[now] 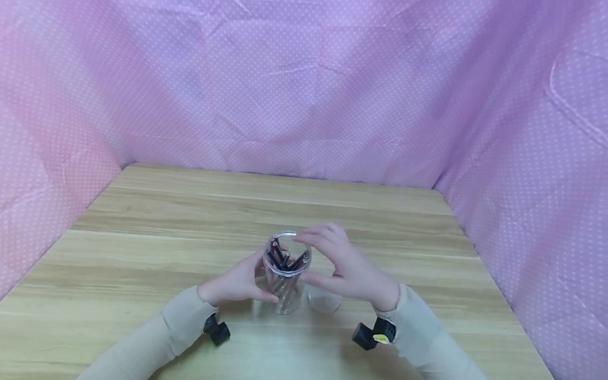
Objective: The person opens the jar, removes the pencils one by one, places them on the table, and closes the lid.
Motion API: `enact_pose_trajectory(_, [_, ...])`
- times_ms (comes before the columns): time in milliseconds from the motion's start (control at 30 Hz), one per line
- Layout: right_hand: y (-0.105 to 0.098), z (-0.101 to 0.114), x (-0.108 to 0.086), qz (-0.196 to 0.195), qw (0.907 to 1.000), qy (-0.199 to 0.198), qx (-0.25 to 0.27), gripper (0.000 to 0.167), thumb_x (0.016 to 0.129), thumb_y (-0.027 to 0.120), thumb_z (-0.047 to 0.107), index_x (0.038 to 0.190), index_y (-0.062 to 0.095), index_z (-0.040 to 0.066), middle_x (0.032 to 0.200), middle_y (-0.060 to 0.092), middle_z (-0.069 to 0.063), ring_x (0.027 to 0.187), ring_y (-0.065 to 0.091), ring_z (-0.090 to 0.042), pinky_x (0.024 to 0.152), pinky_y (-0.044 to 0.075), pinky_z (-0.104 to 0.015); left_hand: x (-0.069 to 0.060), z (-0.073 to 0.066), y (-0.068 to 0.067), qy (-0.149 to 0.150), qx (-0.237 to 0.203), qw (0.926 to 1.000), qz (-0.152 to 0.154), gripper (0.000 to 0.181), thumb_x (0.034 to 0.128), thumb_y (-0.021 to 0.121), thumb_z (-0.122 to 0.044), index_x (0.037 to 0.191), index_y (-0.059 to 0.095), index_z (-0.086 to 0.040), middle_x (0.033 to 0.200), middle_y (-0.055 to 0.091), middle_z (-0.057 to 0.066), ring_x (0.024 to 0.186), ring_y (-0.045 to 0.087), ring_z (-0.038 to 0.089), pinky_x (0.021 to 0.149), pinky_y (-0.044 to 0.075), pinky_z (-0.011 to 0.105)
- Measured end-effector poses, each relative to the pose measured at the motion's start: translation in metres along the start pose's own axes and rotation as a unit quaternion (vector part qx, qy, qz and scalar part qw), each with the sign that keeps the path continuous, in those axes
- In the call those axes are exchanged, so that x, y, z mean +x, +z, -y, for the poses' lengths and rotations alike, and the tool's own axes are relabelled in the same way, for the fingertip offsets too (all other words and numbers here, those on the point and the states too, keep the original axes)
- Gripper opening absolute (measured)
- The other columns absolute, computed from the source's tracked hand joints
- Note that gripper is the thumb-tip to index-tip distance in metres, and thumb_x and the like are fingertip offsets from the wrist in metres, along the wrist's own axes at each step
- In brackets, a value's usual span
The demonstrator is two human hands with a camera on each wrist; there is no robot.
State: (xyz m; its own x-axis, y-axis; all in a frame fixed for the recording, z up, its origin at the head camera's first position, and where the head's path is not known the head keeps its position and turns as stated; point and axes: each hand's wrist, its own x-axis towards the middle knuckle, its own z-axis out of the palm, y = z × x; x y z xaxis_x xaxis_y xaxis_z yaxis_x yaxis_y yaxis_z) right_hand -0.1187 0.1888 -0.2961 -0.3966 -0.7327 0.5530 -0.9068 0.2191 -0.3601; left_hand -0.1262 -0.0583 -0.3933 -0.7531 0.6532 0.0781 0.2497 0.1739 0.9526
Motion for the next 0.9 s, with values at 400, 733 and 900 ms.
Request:
enact_pose_trajectory(400, [0.005,0.003,0.002,0.025,0.9984,-0.037,-0.035,0.046,0.094,0.055,0.040,0.129,0.057,0.011,0.129,0.057,-0.006,0.118,0.041,-0.027,0.098,0.035,-0.036,0.000,-0.001,0.000,-0.004,-0.007,1.0000,0.002,0.106,0.0685,0.084,-0.013,0.151,0.018,-0.017,0.148,0.040,0.008,0.133,0.043,0.026,0.107,0.040,0.044])
enact_pose_trajectory(733, [0.002,0.005,0.004,0.059,0.9977,0.017,-0.026,0.035,0.094,0.055,0.026,0.127,0.060,0.014,0.126,0.062,0.001,0.122,0.040,-0.022,0.098,0.034,-0.040,-0.001,-0.002,0.000,-0.001,-0.010,0.9999,0.004,0.106,0.0690,0.083,-0.012,0.151,0.016,-0.016,0.147,0.039,0.004,0.132,0.044,0.024,0.106,0.042,0.040])
enact_pose_trajectory(900, [0.000,0.002,0.013,0.056,0.9982,0.021,0.005,0.033,0.087,0.057,0.006,0.119,0.065,0.012,0.119,0.067,0.001,0.123,0.042,-0.022,0.100,0.032,-0.041,0.000,0.000,0.000,0.003,-0.012,0.9999,0.000,0.108,0.0688,0.083,-0.010,0.152,0.014,-0.014,0.149,0.037,0.005,0.132,0.043,0.023,0.106,0.042,0.038])
